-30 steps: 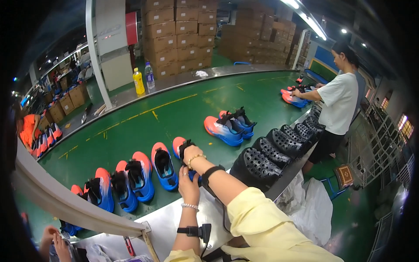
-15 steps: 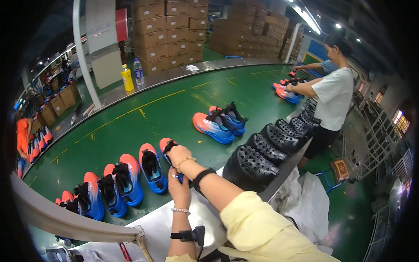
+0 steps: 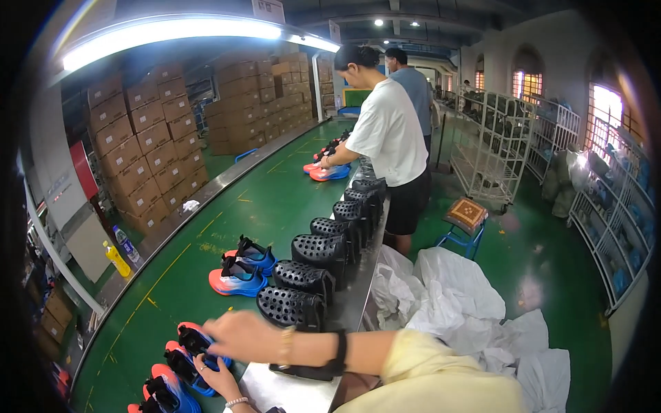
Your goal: Inspecting and cleaning newly manufactured shoes at a factory workstation.
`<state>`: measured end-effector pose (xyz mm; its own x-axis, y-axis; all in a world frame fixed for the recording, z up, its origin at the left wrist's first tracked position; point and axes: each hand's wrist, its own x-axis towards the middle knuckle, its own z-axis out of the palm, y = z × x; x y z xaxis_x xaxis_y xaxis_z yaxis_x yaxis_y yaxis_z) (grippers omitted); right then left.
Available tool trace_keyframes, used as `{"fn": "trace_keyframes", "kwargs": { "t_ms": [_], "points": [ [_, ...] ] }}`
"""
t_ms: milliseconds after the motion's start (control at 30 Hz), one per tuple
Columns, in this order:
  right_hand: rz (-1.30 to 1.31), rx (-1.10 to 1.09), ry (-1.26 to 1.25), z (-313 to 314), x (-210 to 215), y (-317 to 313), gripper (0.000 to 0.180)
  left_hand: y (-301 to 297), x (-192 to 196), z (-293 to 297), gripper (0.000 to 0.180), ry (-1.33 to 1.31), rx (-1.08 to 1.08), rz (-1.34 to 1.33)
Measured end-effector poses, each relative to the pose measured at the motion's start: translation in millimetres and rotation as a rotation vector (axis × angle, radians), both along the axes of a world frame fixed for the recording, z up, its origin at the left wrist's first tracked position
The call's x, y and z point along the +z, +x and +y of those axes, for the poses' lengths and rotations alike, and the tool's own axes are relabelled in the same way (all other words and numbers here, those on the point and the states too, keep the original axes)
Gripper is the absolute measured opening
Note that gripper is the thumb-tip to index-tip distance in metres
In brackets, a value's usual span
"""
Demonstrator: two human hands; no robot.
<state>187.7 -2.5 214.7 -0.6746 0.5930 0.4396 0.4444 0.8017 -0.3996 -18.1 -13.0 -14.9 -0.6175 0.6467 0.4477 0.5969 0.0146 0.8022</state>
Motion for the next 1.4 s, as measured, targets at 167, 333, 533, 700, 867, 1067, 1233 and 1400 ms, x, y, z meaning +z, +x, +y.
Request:
{"fn": "trace_keyframes", "kwargs": {
  "t_ms": [167, 333, 533, 700, 867, 1067, 1233, 1400],
  "points": [
    [0.225, -0.509, 0.122, 11, 6, 110, 0.034, -10, 36, 8, 0.045, 0.243, -0.116, -0.276],
    [0.213, -0.473, -0.003, 20, -54, 136, 0.040, -58, 90, 47, 0.053, -0.123, 0.050, 0.119],
    [0.395, -0.487, -0.106, 23, -85, 132, 0.043, -73, 86, 79, 0.067, -0.733, 0.032, 0.549],
    [0.402, -0.466, -0.025, 32, -94, 139, 0.045, -71, 70, 82, 0.076, -0.707, 0.060, 0.711],
    [0.386, -0.429, 0.011, 36, -98, 144, 0.045, -68, 62, 80, 0.077, -0.708, 0.097, 0.773],
    [0.328, -0.418, -0.005, 37, -92, 149, 0.049, -56, 63, 74, 0.079, -0.672, 0.207, 0.775],
    [0.113, -0.438, 0.027, 45, -68, 156, 0.055, -29, 93, 88, 0.057, -0.265, 0.246, 0.545],
    [-0.226, -0.512, -0.029, 43, -50, 165, 0.058, 69, 99, 159, 0.051, -0.212, -0.410, 0.288]
  ]
}}
